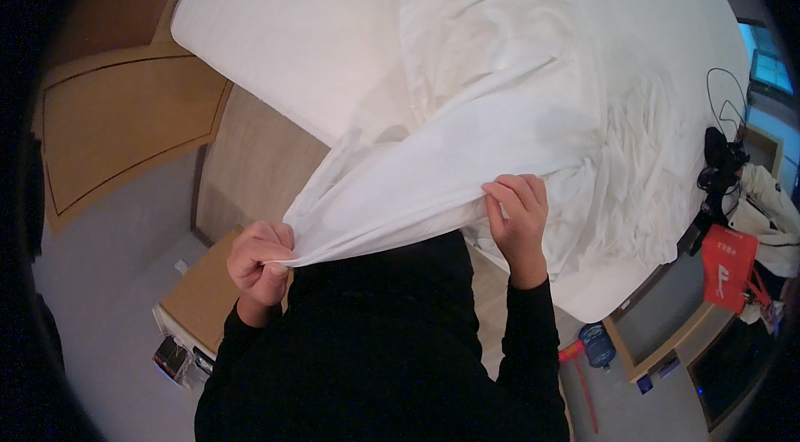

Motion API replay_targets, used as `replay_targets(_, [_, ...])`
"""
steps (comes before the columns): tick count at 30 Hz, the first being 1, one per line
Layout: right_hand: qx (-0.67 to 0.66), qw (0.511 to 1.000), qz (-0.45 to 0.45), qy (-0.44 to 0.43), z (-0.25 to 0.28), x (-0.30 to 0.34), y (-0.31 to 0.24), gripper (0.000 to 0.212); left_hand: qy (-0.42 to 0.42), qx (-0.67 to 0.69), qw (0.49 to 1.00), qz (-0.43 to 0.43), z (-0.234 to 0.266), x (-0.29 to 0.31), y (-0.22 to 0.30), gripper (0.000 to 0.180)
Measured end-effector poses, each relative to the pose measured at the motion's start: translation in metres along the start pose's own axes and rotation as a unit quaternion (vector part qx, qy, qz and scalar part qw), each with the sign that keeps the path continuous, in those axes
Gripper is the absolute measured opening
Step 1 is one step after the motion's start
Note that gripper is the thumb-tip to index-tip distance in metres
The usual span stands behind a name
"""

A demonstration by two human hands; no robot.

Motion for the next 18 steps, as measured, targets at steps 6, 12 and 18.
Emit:
replay_targets(6, [-0.089, 0.995, -0.038, 0.018, 0.005, 0.008, 0.011, 0.024, -0.021, -0.111, 0.992, 0.048, 0.0, -0.002, -0.004, 0.024])
replay_targets(12, [-0.103, 0.994, -0.017, -0.035, -0.001, -0.005, 0.0, 0.025, -0.061, -0.167, 0.984, 0.03, -0.004, -0.006, 0.0, 0.029])
replay_targets(18, [-0.075, 0.991, 0.034, -0.103, -0.013, -0.016, -0.015, 0.018, -0.045, -0.169, 0.984, 0.014, -0.002, -0.004, 0.005, 0.03])
Point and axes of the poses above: each hand's wrist, its own x-axis away from the middle knuckle, its own z-axis out of the back of the hand, y = z × x, the point moved 8 cm from there along -x, towards the middle knuckle, and after that the axes turned 15 degrees about -y, right-handed, at the moved point
